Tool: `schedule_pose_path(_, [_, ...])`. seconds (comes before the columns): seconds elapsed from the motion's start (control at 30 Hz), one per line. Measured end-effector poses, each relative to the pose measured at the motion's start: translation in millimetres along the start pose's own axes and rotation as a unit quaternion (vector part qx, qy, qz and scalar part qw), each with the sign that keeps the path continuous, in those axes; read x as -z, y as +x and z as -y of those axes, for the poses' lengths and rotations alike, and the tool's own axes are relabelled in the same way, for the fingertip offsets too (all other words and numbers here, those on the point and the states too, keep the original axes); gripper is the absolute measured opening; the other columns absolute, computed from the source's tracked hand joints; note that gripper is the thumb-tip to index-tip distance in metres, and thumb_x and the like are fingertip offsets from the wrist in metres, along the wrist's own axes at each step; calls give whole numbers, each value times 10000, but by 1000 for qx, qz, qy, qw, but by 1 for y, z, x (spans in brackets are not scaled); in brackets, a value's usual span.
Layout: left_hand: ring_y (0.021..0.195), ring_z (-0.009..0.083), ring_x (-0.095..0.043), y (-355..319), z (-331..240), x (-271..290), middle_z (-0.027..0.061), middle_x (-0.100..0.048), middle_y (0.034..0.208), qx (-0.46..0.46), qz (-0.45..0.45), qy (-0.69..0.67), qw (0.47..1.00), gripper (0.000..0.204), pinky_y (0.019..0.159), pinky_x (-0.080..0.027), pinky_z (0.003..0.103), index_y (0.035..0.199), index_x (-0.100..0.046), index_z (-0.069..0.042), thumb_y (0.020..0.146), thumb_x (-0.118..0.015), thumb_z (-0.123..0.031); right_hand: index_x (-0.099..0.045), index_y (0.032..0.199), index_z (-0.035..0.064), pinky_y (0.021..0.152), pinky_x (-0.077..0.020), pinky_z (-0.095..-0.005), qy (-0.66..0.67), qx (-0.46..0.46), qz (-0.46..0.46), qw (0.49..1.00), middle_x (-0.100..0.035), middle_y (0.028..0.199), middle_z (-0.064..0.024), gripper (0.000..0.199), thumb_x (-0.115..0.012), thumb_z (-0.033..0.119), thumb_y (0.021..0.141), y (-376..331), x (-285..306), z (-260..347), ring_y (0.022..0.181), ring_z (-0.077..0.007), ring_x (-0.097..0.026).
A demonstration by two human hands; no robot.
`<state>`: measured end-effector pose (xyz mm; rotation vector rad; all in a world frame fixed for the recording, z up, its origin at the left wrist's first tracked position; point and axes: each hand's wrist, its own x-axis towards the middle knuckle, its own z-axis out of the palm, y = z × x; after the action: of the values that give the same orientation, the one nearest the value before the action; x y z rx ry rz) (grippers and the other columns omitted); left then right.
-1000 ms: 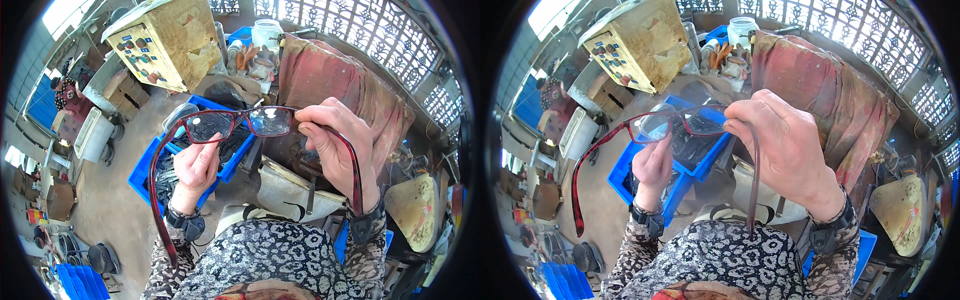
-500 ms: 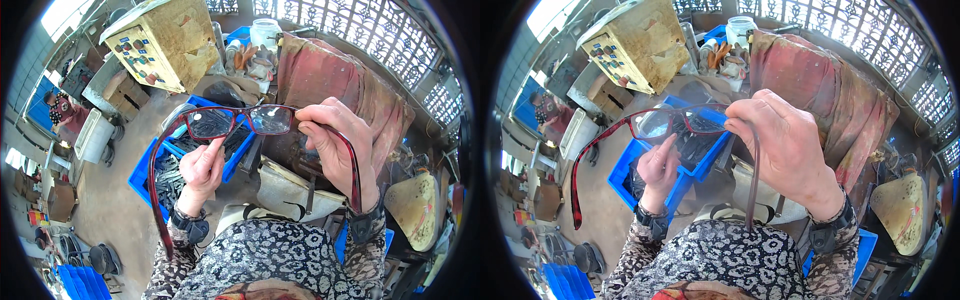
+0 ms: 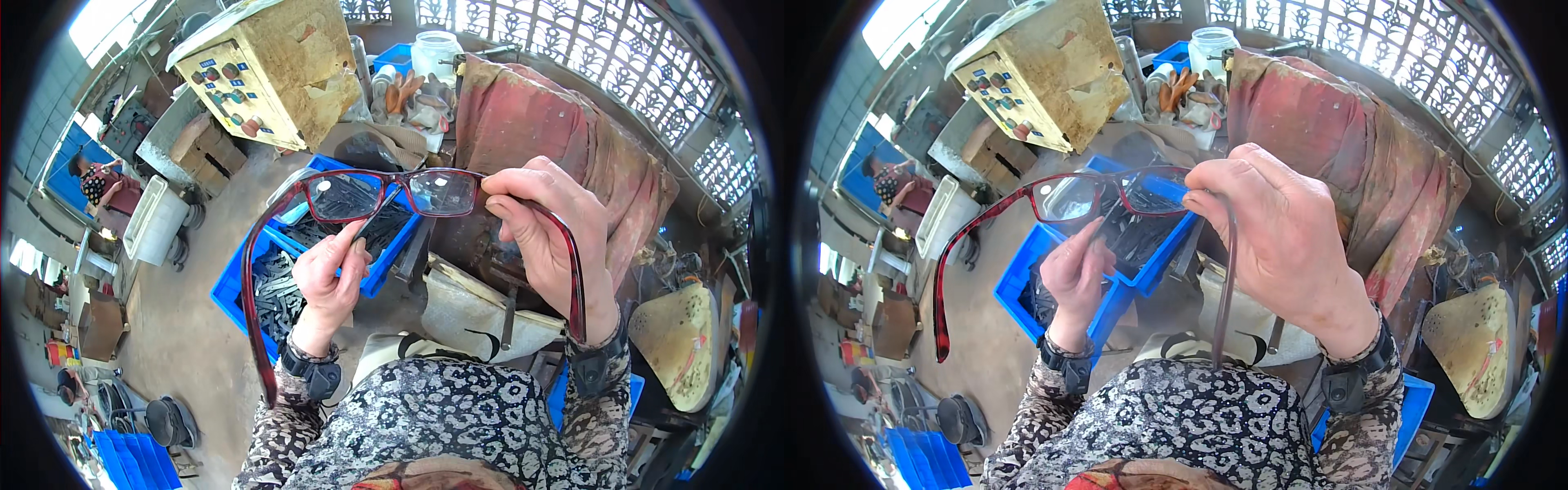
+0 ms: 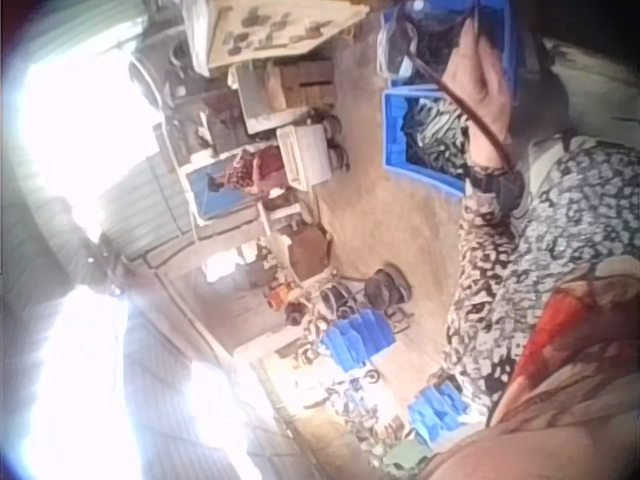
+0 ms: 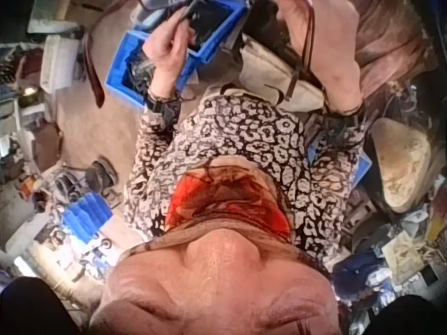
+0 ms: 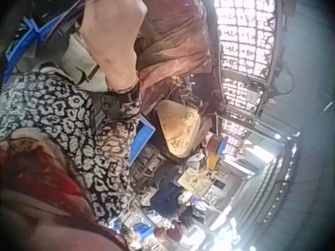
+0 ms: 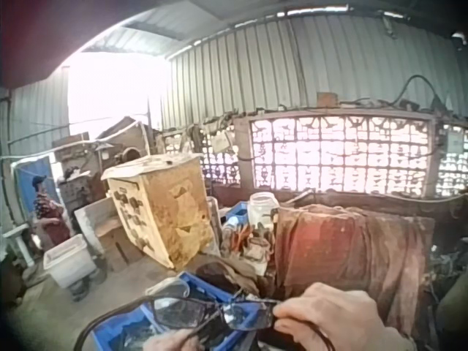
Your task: The recorder is taking small metal components from a bin and processing them through a grinding or polishing machine.
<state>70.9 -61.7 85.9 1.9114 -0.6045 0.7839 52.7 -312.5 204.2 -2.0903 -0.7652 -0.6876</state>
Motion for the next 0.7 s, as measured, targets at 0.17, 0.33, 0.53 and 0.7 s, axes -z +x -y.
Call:
schedule_pose_path(0.17, [491, 94, -579, -2, -4, 2, 40, -625, 635, 73, -7, -61, 995, 274, 460, -451, 219, 1144, -662, 18, 879, -603, 44, -629, 1019, -7, 553, -447, -228, -7, 4, 3, 1000, -576, 837, -61, 105, -616, 21, 918, 1, -1, -1, 628, -103, -550])
schedule_pose_path(0.33, [498, 99, -584, -3, -5, 5, 45, -627, 639, 88, -9, -66, 994, 280, 461, -449, 228, 1141, -665, 14, 868, -614, 40, -628, 1016, -11, 555, -441, -226, 6, -3, -2, 1000, -571, 831, -60, 103, -615, 24, 920, 2, -4, 0, 631, -100, -549])
schedule_pose_path(0.53, [494, 142, -584, -4, -2, 9, 66, -603, 618, -7, 0, 48, 999, 317, 454, -438, 250, 1128, -674, 2, 816, -648, 50, -620, 1008, -10, 546, -432, -234, 12, -14, -22, 1000, -569, 815, -64, 103, -624, 13, 907, 0, -3, 0, 614, -121, -555])
schedule_pose_path(0.7, [477, 178, -551, -5, 1, 12, 68, -552, 588, -74, -6, 109, 991, 350, 437, -414, 282, 1113, -679, 2, 768, -675, 63, -615, 981, -2, 511, -436, -246, 46, -73, -60, 995, -579, 799, -79, 92, -634, -3, 891, -2, -2, -3, 578, -134, -570])
